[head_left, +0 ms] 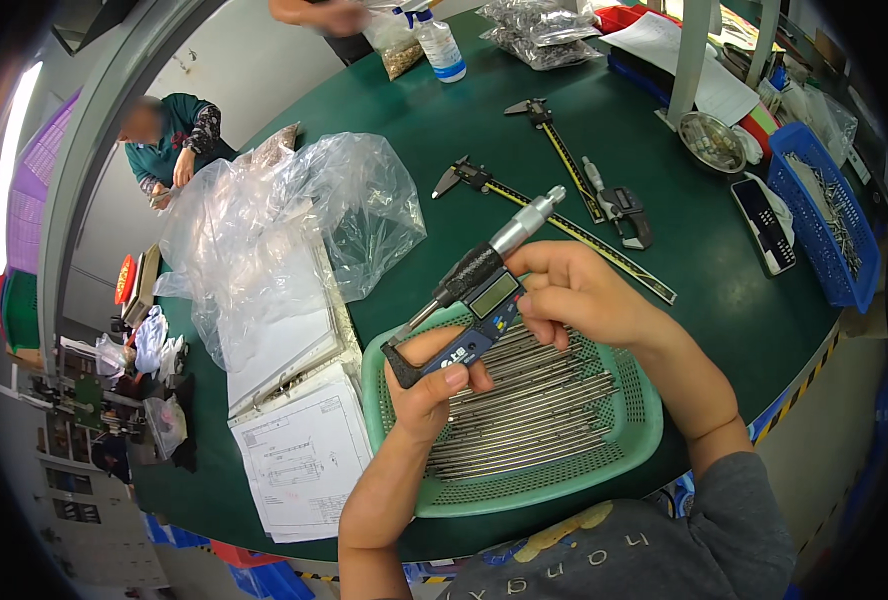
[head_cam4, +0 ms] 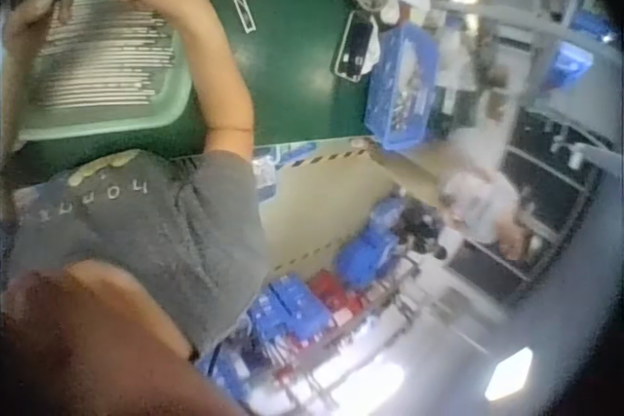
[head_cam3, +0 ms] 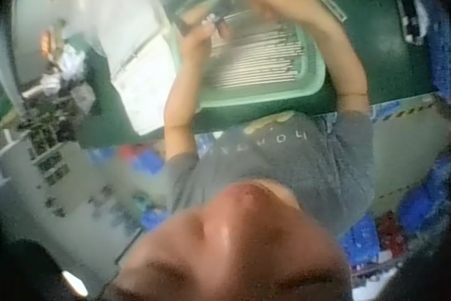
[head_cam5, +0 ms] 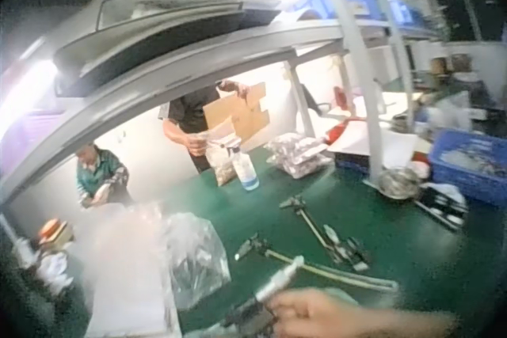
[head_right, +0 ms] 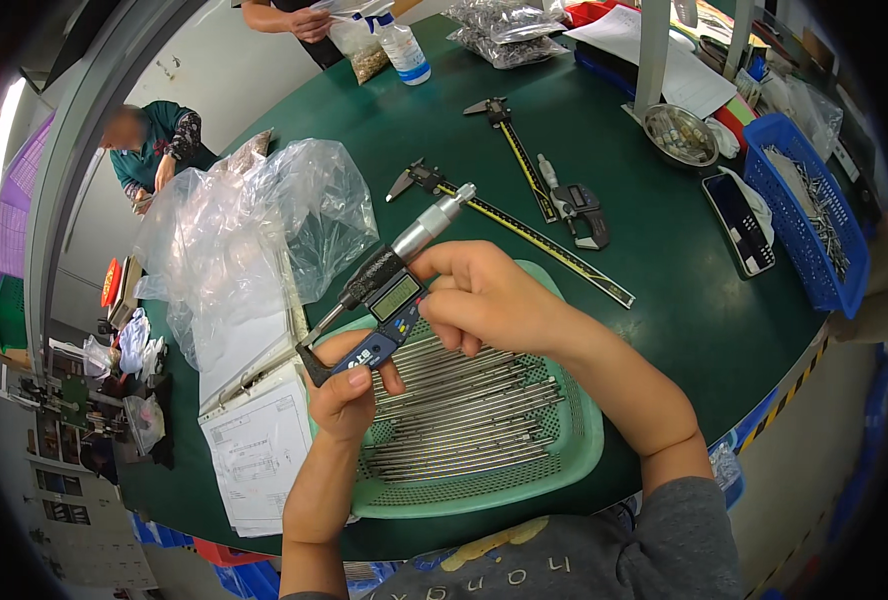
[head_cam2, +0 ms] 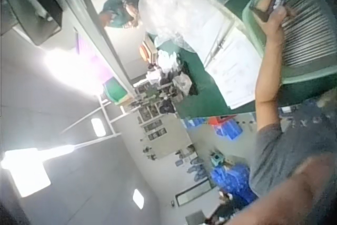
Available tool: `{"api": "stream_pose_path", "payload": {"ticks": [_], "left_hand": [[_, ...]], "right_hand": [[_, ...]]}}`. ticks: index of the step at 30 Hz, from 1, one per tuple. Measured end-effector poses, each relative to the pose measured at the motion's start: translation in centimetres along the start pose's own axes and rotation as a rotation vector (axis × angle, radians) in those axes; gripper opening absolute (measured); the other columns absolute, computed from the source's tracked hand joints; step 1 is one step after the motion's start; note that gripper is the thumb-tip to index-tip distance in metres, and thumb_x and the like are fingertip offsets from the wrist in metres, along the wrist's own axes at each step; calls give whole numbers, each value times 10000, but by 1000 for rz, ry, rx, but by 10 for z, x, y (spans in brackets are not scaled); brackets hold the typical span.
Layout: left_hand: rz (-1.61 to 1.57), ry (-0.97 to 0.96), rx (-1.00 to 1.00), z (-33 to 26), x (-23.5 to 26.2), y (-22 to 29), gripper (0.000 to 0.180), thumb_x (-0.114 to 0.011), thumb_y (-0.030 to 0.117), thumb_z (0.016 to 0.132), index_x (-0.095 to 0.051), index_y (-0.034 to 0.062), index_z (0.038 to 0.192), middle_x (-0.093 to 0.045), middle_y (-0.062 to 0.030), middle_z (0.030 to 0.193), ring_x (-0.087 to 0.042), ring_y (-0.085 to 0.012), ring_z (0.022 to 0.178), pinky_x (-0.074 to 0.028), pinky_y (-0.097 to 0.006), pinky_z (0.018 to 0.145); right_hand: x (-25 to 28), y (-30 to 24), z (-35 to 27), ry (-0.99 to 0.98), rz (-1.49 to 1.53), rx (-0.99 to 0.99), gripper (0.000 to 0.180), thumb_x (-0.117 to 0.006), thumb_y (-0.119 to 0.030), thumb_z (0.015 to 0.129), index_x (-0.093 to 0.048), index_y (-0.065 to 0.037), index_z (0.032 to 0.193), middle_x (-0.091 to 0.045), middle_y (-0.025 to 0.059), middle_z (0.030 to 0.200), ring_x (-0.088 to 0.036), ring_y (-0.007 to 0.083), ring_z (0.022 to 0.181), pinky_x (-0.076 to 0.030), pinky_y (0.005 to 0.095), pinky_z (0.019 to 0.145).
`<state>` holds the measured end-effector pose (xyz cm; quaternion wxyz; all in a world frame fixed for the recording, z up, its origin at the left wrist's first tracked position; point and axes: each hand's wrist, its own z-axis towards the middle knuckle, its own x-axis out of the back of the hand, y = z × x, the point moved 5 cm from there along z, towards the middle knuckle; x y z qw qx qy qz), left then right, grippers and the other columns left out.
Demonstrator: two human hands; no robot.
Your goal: The person picks up metal rods from a green basket and measures them using a digital caliper. They handle the rods one by one, adjusting the caliper jaws to fit the rod diameter and reading the digital display. The person occasionally places the measured rods back into the basket or onto the table.
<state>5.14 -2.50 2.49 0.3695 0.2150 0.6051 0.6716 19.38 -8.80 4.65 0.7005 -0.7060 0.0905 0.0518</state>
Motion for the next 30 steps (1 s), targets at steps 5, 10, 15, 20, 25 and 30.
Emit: {"api": "stream_pose_path", "payload": {"ticks": [5,10,15,20,25,30], "left_hand": [[-22,-40,13,0,0,1,428,-587,234,642,-540,-105,901,-563,-147,595,-545,-182,518,-432,-252,486],[-48,-28,6,1,0,-2,424,-563,233,642,-540,-110,890,-553,-154,578,-532,-186,493,-425,-249,476],[-6,-4,-2,1,-1,-1,441,-531,241,628,-537,-124,874,-538,-168,561,-512,-194,450,-414,-244,450],[-4,-24,7,1,-2,-5,396,-565,211,643,-539,-105,880,-548,-146,587,-526,-182,485,-416,-247,464],[31,-16,-10,0,-2,-3,397,-563,223,644,-541,-99,875,-540,-140,579,-516,-178,473,-408,-248,454],[-40,25,-4,1,-1,-3,429,-531,253,630,-537,-112,855,-521,-150,555,-482,-180,427,-386,-249,423]], "right_hand": [[1,2,1,-2,-2,-9,289,-456,-72,750,-499,58,1004,-490,24,519,-460,60,433,-374,177,392],[2,3,1,-14,-1,12,279,-458,-77,763,-499,55,1005,-493,26,529,-462,62,438,-382,178,399],[0,3,3,-24,4,21,305,-451,-66,762,-472,63,1038,-495,28,538,-458,59,441,-376,175,396],[5,6,3,0,-23,13,295,-447,-85,769,-494,60,1021,-491,23,533,-461,59,445,-390,183,408],[3,6,2,3,-8,12,309,-452,-84,756,-493,63,1025,-495,24,538,-463,62,442,-400,184,412],[5,2,2,-40,-13,-2,322,-474,-63,732,-486,69,1026,-505,32,556,-478,68,452,-415,183,422]]}}
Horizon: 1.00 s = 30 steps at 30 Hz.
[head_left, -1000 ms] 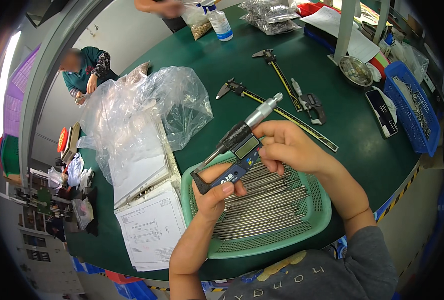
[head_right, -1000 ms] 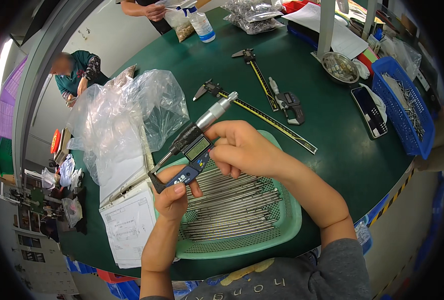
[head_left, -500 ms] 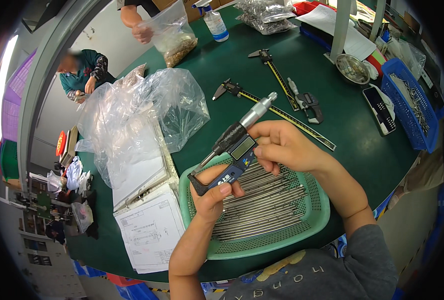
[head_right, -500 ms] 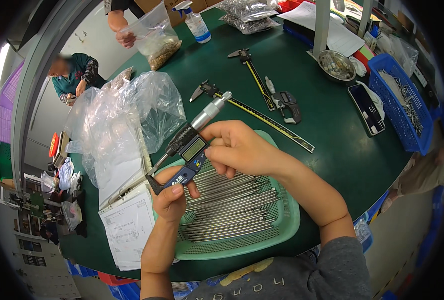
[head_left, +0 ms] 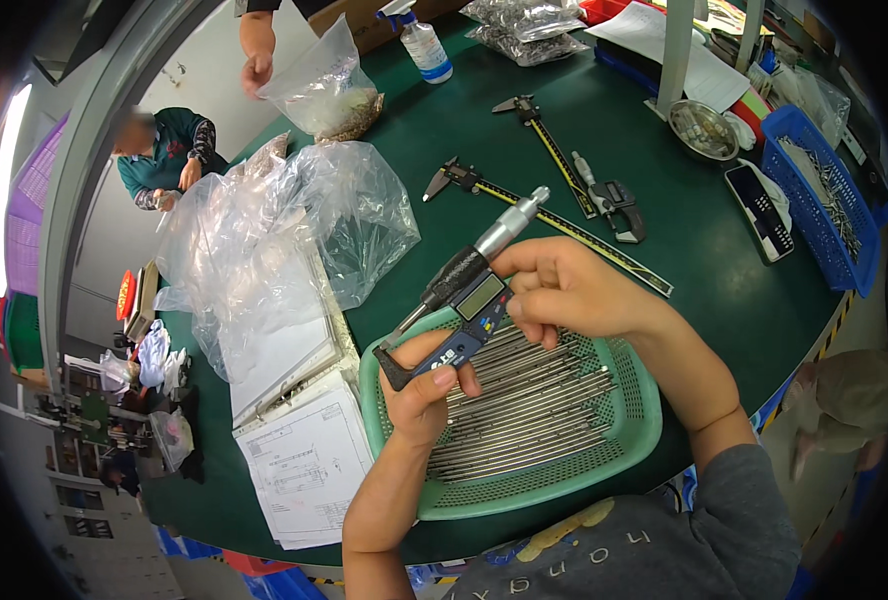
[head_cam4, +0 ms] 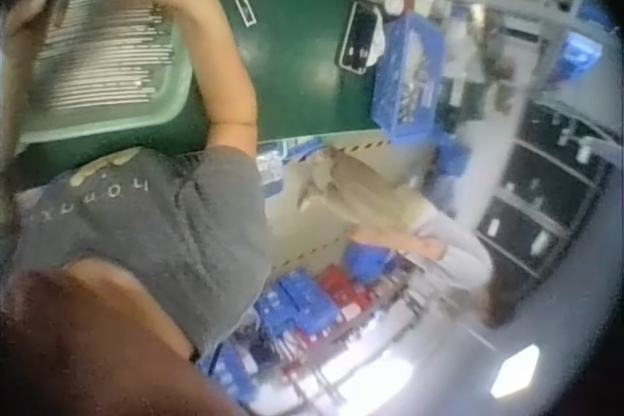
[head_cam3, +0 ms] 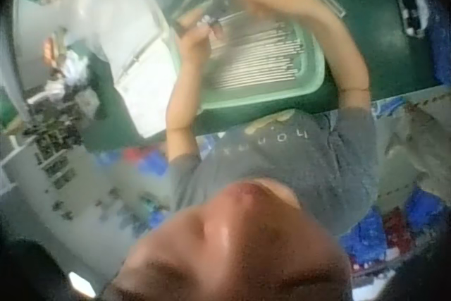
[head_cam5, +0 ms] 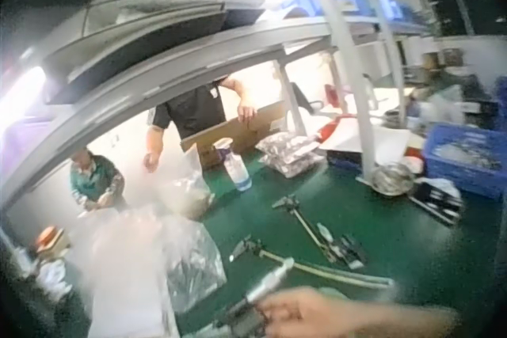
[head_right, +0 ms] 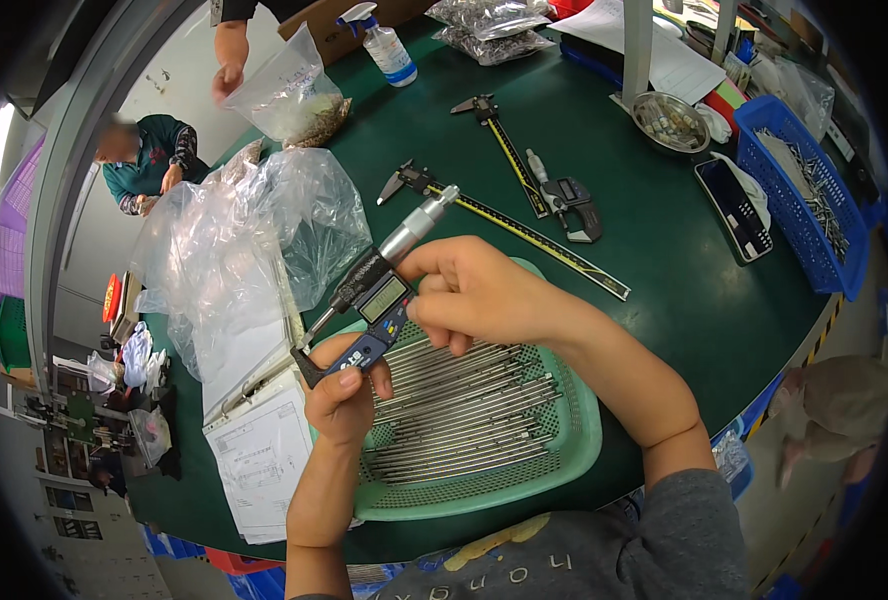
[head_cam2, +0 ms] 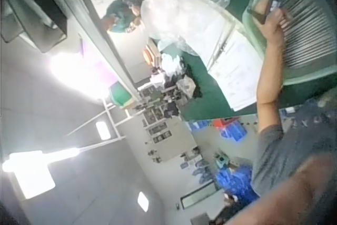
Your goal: The person picks up metal rods from a green basket and measures them using a digital caliper. They handle the rods one by one, adjusting the caliper jaws to fit the rod diameter and reading the digital display. The person occasionally places the measured rods back into the basket or onto the table.
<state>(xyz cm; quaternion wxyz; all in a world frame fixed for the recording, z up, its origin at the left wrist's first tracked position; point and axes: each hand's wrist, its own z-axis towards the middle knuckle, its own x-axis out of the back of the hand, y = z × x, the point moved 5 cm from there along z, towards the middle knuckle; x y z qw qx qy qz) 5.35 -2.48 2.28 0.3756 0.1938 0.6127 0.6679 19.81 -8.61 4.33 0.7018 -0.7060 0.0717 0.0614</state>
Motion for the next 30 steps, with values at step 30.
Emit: {"api": "stream_pose_path", "payload": {"ticks": [30], "left_hand": [[-442,-115,153,-1,14,-17,420,-543,245,601,-557,-93,850,-540,-183,573,-512,-222,464,-415,-288,447]], "right_hand": [[35,-18,-2,98,72,497,229,-606,-50,708,-529,-20,922,-526,56,847,-526,122,770,-428,238,701]]}}
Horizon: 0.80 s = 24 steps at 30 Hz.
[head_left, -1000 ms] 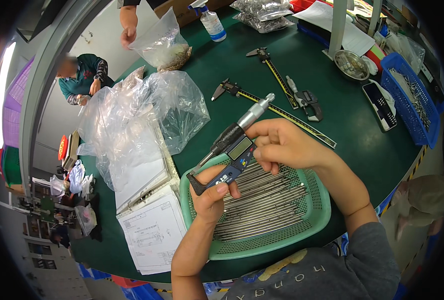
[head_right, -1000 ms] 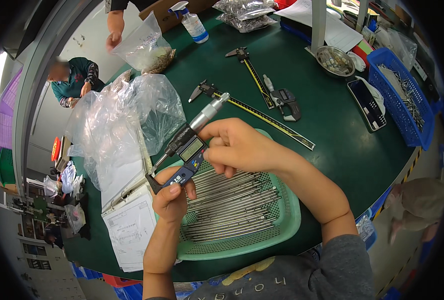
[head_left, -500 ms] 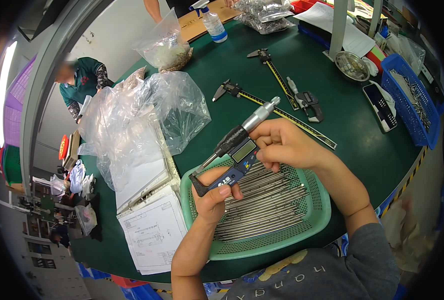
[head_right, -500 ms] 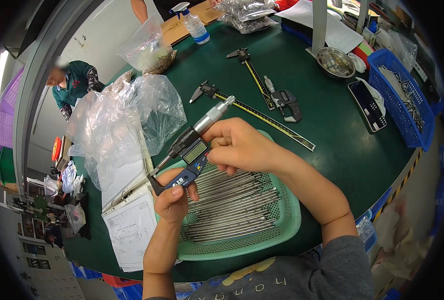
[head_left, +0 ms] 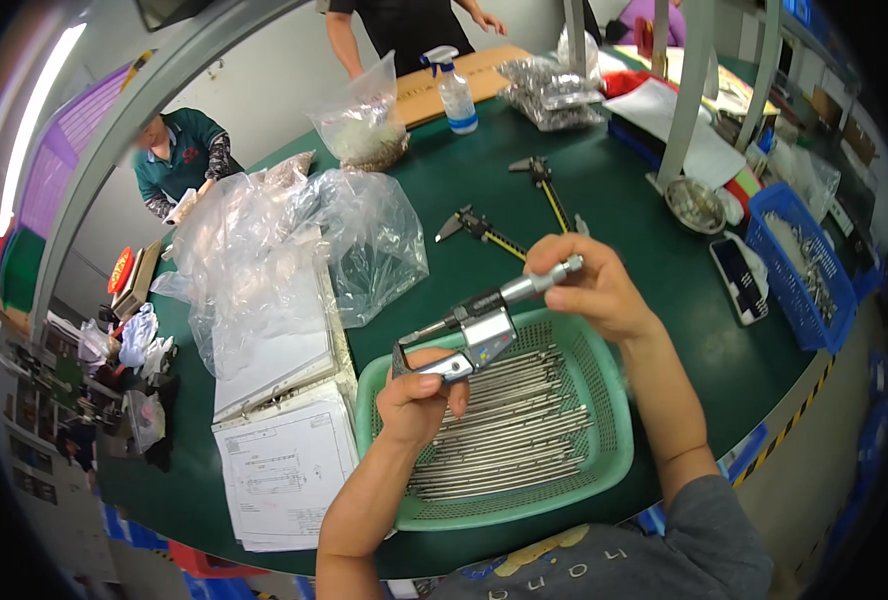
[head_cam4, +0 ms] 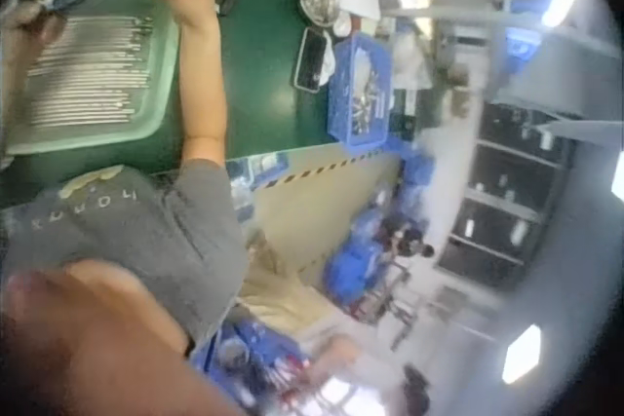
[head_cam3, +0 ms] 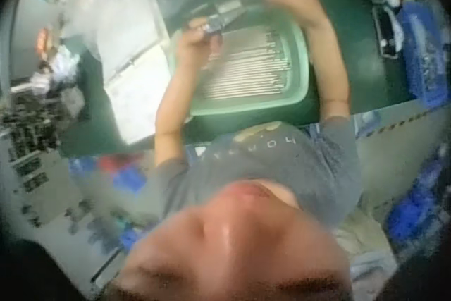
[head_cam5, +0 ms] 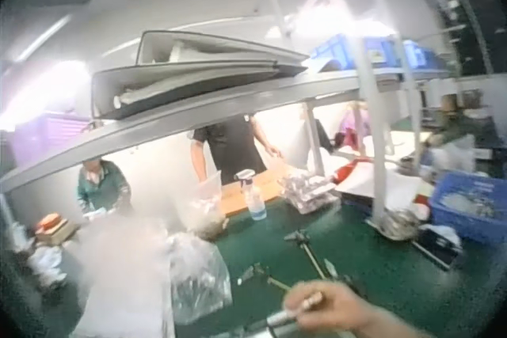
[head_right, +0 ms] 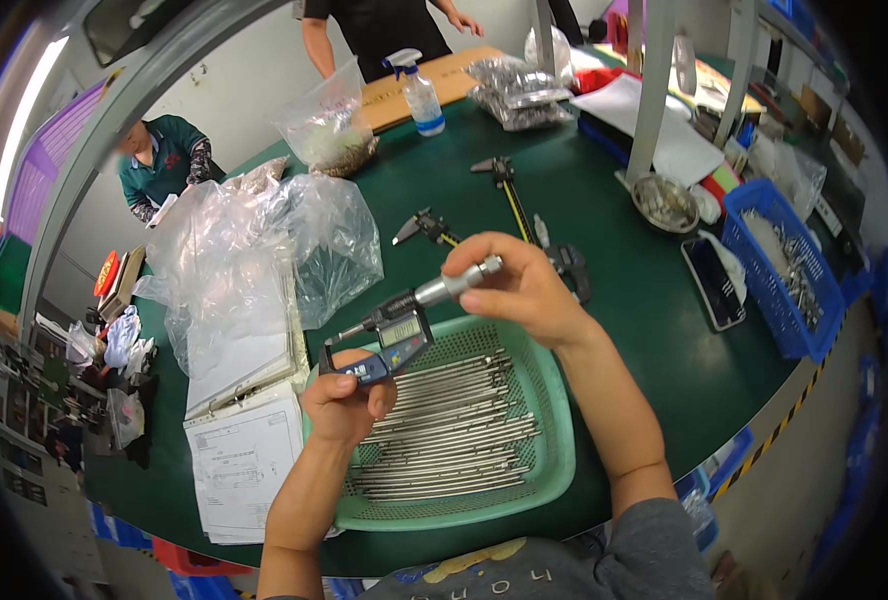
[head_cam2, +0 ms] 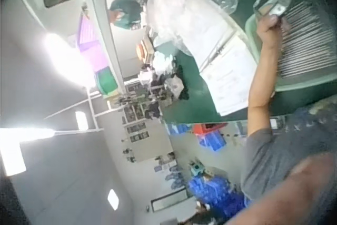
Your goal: The person picks up metal rods from a green basket and measures them using a digital caliper. They handle the rods one by one, adjusting the caliper jaws to fit the rod diameter and reading the digital display. The person occasionally places the measured rods back into the basket or onto the table.
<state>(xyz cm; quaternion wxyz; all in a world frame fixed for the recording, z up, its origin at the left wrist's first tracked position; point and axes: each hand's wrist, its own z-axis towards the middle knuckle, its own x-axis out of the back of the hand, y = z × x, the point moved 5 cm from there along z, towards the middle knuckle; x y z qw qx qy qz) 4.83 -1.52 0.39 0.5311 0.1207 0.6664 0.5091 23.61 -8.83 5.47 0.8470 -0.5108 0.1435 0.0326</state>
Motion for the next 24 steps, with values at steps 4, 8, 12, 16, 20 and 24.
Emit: {"api": "stream_pose_path", "payload": {"ticks": [4,8,12,16,20,24], "left_hand": [[13,-58,0,-1,-1,0,387,-536,214,609,-559,-88,850,-530,-180,558,-514,-228,467,-417,-291,447],[90,-79,4,0,-9,-2,341,-527,193,630,-558,-76,835,-534,-152,564,-515,-207,475,-414,-279,446],[89,-116,16,4,-14,-4,245,-509,183,667,-552,-36,766,-543,-114,556,-517,-167,477,-412,-252,451],[68,-173,5,1,-13,-3,187,-491,168,689,-548,-9,704,-552,-90,542,-518,-140,460,-410,-225,434],[84,-191,19,-3,-19,-2,236,-515,163,662,-540,-45,771,-545,-121,559,-520,-172,486,-411,-259,455],[109,-168,-12,-4,-14,2,233,-511,160,665,-553,-49,760,-549,-123,555,-531,-174,482,-422,-254,446]], "right_hand": [[-4,-13,-2,-78,208,59,232,-596,-28,678,-522,-9,898,-530,94,846,-543,193,797,-426,287,744],[2,-27,-7,133,-13,85,270,-548,-212,754,-523,2,918,-543,97,826,-552,172,793,-445,272,682],[32,-7,-35,217,-570,-320,393,-422,-360,849,-540,-32,668,-494,17,523,-468,85,459,-373,194,450],[19,-6,-31,276,-516,-158,381,-437,-357,845,-486,-58,612,-470,12,503,-432,73,415,-337,193,416],[26,-19,-39,302,-509,-198,350,-457,-329,838,-468,-67,607,-460,5,505,-434,66,434,-331,186,421],[7,-32,-31,131,-736,-141,244,-475,-258,831,-472,-58,690,-444,-17,596,-412,41,559,-329,182,507]]}}
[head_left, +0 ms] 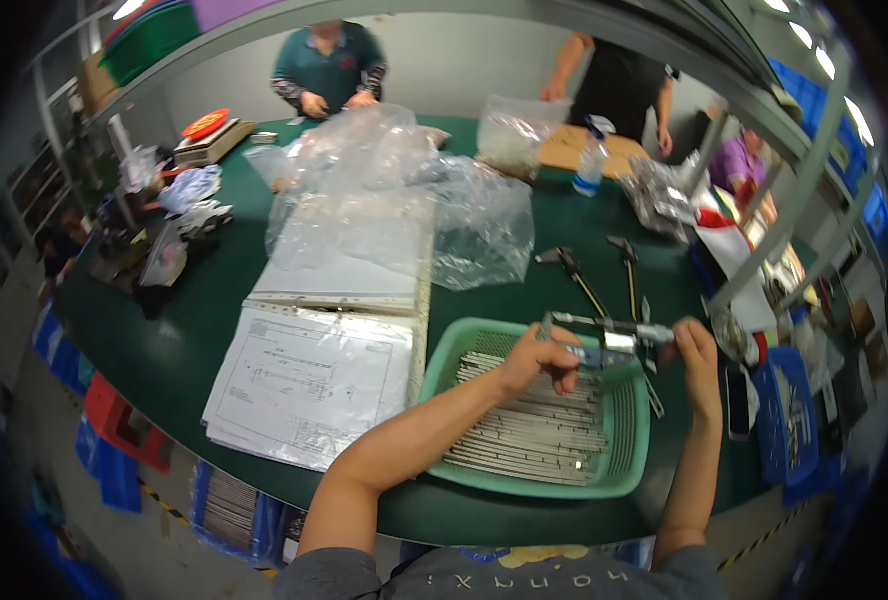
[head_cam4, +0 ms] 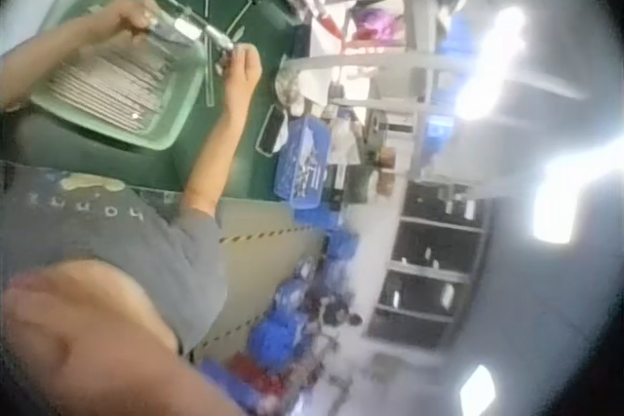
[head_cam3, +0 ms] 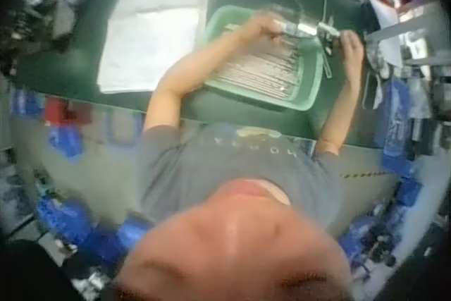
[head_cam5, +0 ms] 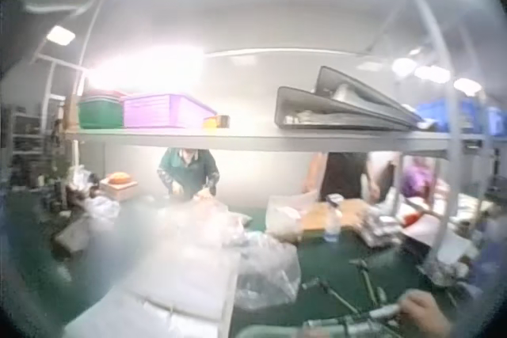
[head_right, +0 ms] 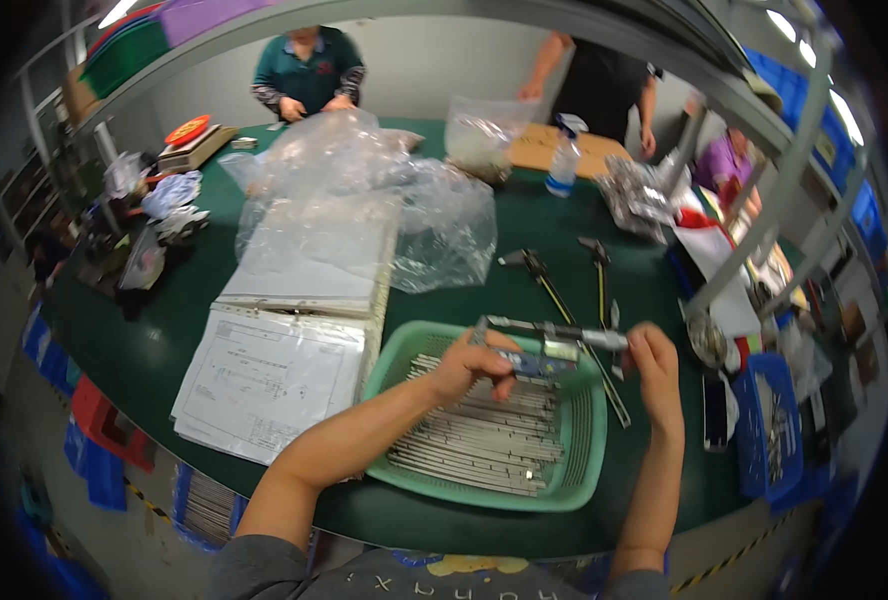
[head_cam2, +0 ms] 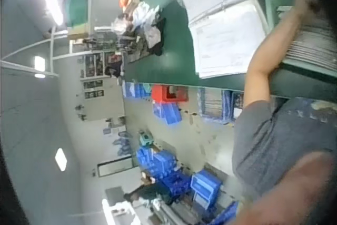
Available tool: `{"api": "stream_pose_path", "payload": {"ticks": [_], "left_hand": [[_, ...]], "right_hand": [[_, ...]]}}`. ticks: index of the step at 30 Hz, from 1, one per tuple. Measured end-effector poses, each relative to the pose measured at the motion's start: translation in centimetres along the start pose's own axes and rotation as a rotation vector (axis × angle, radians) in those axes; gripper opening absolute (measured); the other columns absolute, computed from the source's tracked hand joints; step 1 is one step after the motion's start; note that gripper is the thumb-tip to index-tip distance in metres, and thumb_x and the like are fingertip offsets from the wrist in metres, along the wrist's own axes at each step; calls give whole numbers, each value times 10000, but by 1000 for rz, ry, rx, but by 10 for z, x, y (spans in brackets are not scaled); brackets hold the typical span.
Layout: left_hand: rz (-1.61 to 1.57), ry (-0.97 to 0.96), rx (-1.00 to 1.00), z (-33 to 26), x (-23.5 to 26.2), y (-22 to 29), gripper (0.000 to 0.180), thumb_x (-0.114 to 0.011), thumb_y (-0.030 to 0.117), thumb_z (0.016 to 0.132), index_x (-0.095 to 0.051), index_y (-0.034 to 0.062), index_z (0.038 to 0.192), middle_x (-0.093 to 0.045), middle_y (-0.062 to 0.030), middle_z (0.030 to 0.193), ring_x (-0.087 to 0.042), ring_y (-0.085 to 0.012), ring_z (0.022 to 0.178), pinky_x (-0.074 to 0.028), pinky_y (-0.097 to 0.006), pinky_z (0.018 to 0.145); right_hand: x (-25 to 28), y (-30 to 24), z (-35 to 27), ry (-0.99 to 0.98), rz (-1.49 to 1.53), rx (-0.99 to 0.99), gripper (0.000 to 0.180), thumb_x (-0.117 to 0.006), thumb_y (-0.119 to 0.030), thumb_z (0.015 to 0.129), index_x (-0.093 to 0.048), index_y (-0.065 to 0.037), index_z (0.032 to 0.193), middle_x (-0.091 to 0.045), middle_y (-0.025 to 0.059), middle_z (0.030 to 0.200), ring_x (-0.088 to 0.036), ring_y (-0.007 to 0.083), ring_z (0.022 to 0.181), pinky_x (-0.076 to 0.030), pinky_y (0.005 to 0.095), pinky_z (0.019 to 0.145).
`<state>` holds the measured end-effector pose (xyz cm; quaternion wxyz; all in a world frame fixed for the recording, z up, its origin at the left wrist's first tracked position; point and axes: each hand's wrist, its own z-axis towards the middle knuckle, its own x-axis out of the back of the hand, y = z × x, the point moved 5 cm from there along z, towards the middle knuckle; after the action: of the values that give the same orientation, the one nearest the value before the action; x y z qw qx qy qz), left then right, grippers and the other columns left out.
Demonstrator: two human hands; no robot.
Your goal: The person picks up metal rods from a green basket and measures them using a digital caliper. They handle the rods one by one, adjusting the caliper jaws to fit the rod diameter and reading the digital display. The person occasionally places the measured rods back into the basket or onto the table.
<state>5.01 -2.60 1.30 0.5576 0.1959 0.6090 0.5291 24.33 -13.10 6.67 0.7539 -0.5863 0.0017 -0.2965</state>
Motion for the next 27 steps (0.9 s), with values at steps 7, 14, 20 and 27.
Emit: {"api": "stream_pose_path", "payload": {"ticks": [7,14,20,27], "left_hand": [[83,-12,-8,4,-7,2,327,-530,202,626,-554,-66,811,-534,-148,579,-512,-201,483,-420,-293,468],[78,232,3,4,17,-21,296,-566,258,604,-489,24,768,-429,-37,504,-367,-108,378,-276,-215,326],[39,84,-81,49,-19,-55,208,-545,240,635,-457,76,728,-356,10,488,-307,-75,384,-261,-193,342],[-71,169,15,14,7,-21,401,-587,254,591,-486,-20,865,-459,-67,525,-389,-123,396,-324,-231,358]], "right_hand": [[18,16,-13,136,261,-193,339,-440,-319,861,-544,-15,751,-536,31,631,-509,74,555,-417,197,536],[37,-41,-56,238,-546,427,347,-589,-62,590,-543,-52,933,-529,106,908,-510,248,867,-432,338,736],[36,-105,-163,-247,-972,26,205,-594,-231,575,-579,-38,645,-582,116,642,-574,286,611,-449,374,522],[12,-173,-162,-88,-998,194,153,-539,-214,605,-521,-63,590,-491,40,529,-497,193,476,-407,309,437]]}}
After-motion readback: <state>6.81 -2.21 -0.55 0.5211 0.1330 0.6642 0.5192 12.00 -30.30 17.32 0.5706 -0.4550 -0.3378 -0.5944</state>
